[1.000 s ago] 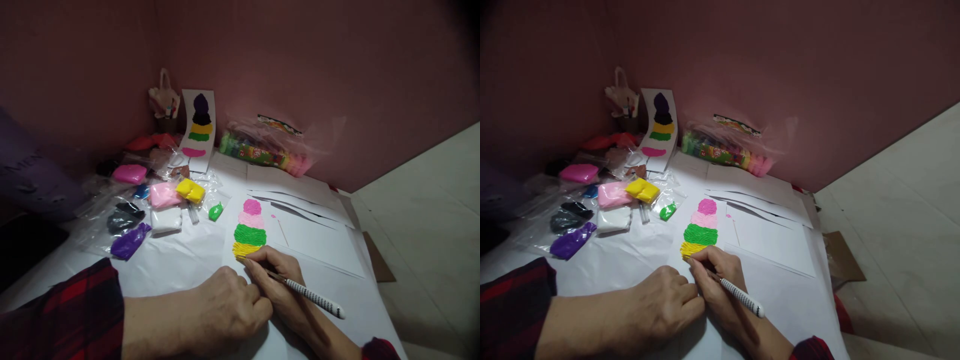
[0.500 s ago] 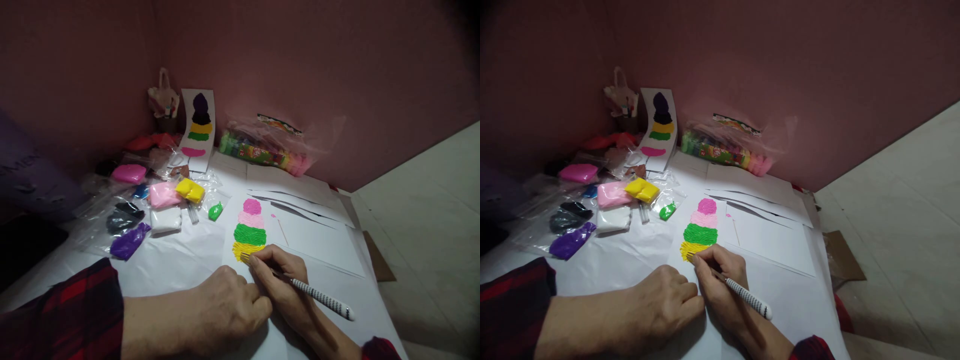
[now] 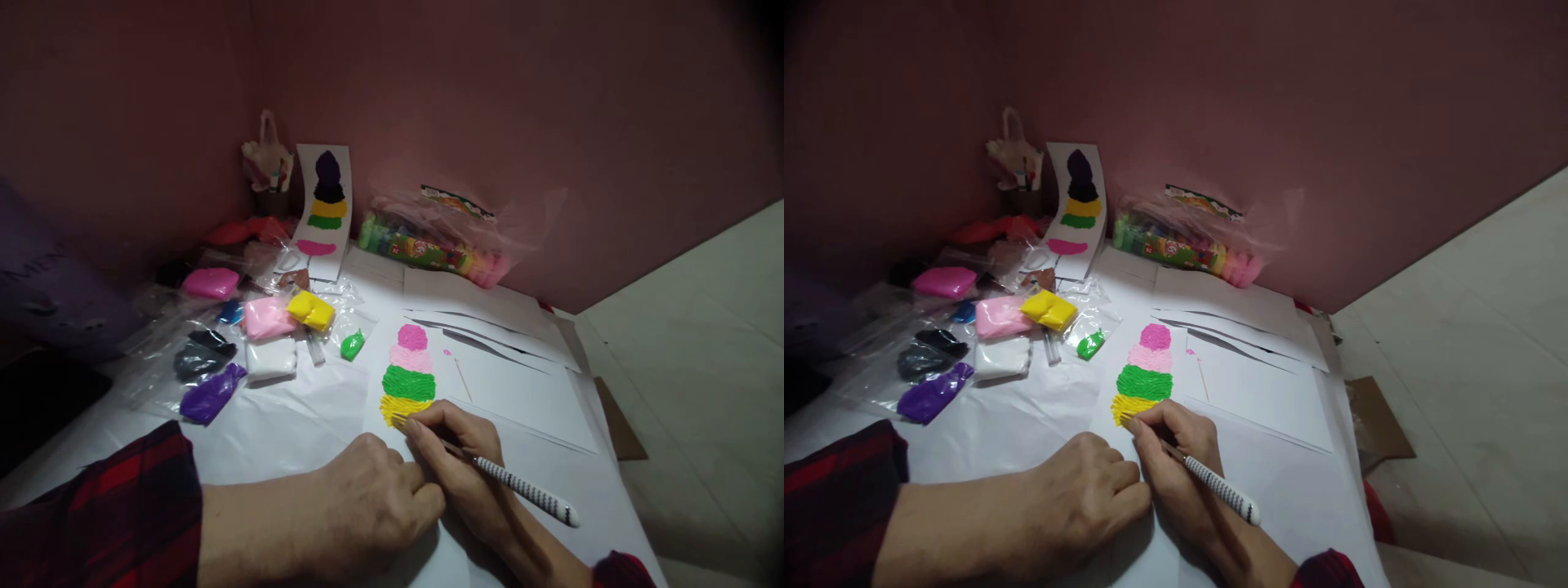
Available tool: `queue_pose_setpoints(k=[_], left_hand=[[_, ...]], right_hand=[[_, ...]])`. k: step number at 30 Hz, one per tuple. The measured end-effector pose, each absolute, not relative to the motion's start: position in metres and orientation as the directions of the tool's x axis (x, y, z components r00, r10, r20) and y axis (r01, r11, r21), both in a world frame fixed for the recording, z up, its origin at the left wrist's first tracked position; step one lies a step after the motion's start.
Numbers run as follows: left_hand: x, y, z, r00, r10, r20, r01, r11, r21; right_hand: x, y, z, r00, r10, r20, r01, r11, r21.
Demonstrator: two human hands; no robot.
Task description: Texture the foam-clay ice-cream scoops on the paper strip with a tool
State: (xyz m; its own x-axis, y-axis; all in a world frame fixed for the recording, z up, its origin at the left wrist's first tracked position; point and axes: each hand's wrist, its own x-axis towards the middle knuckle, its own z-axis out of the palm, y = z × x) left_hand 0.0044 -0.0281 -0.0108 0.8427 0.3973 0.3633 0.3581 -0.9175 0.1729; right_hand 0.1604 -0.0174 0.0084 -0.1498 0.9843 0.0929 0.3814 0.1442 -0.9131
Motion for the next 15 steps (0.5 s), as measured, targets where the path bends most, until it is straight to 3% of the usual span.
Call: queue_pose_setpoints(k=[6,15], left_hand=[[0.0047,-0.0285,-0.0091,0.851,0.407,0.332,0.379,-0.914,0.148],[0.0047,-0.0275,-0.0111,0.848,0.399,0.35,0.37,-0.917,0.15]], right_hand=[[0.1613,-0.0177,0.0046,-0.07,0.99,0.124,0.385,0.142,-0.912],[0.1605,-0.0185,0.0073,-0.097,0.992,0.076,0.364,0.107,-0.925]])
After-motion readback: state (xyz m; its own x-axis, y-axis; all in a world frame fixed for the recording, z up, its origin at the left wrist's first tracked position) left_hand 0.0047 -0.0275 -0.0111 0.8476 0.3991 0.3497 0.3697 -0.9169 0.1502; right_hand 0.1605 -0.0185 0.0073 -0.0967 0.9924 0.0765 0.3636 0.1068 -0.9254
